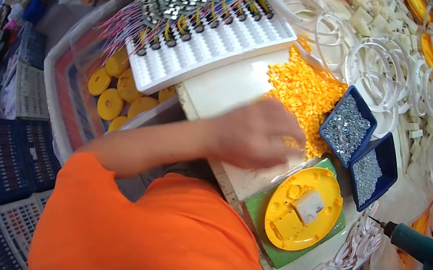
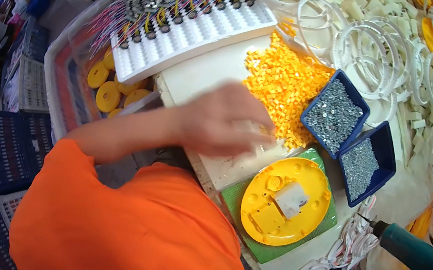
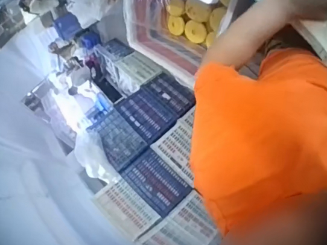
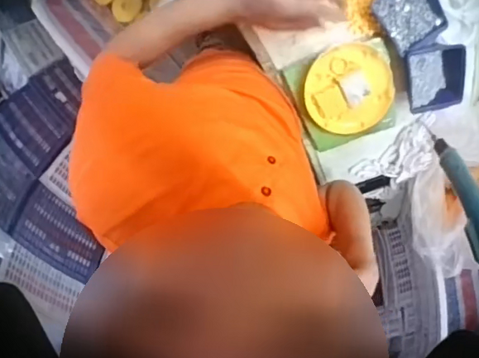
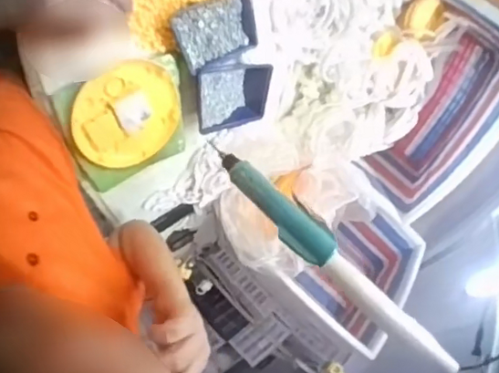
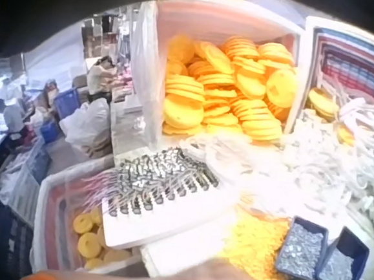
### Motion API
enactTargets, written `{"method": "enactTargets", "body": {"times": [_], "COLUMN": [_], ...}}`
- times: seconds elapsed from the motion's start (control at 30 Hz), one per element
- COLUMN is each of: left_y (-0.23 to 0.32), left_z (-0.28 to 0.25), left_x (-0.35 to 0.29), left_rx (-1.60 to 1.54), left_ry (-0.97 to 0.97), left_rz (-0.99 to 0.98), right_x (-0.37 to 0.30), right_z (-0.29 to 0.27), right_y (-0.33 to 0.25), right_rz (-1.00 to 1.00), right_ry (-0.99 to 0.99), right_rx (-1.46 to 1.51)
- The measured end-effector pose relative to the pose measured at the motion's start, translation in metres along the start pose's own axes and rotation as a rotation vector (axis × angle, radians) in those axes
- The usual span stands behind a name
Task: Assembling electronic and mechanical components into a yellow plastic toy shell using a screwdriver and soldering tool.
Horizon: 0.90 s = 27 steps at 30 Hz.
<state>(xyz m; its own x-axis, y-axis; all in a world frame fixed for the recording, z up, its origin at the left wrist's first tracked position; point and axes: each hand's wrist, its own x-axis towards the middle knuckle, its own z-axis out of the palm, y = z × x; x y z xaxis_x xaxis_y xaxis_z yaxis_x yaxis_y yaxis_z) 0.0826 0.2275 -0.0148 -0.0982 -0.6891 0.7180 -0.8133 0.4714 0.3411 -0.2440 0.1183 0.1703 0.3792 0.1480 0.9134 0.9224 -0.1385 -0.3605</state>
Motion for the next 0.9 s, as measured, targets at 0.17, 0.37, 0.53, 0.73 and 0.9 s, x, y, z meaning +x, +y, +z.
{"method": "enactTargets", "body": {"times": [0.17,0.37,0.53,0.73,0.9], "left_y": [-0.092,-0.190,-0.231,-0.250,-0.254], "left_z": [-0.079,-0.097,-0.097,-0.082,-0.082], "left_x": [0.017,0.034,0.056,0.092,0.089], "left_rx": [0.356,0.649,0.879,0.865,0.762], "left_ry": [0.045,-0.053,-0.237,-0.230,-0.279], "left_rz": [-0.402,-0.374,-0.247,-0.274,-0.306], "right_x": [-0.054,-0.094,-0.091,-0.100,-0.095], "right_z": [-0.014,0.064,0.069,0.076,0.076], "right_y": [-0.015,0.057,0.049,0.050,0.057], "right_rz": [0.495,0.902,0.934,0.958,0.979], "right_ry": [0.118,0.532,0.585,0.673,0.562], "right_rx": [-0.198,-0.467,-0.460,-0.432,-0.440]}}
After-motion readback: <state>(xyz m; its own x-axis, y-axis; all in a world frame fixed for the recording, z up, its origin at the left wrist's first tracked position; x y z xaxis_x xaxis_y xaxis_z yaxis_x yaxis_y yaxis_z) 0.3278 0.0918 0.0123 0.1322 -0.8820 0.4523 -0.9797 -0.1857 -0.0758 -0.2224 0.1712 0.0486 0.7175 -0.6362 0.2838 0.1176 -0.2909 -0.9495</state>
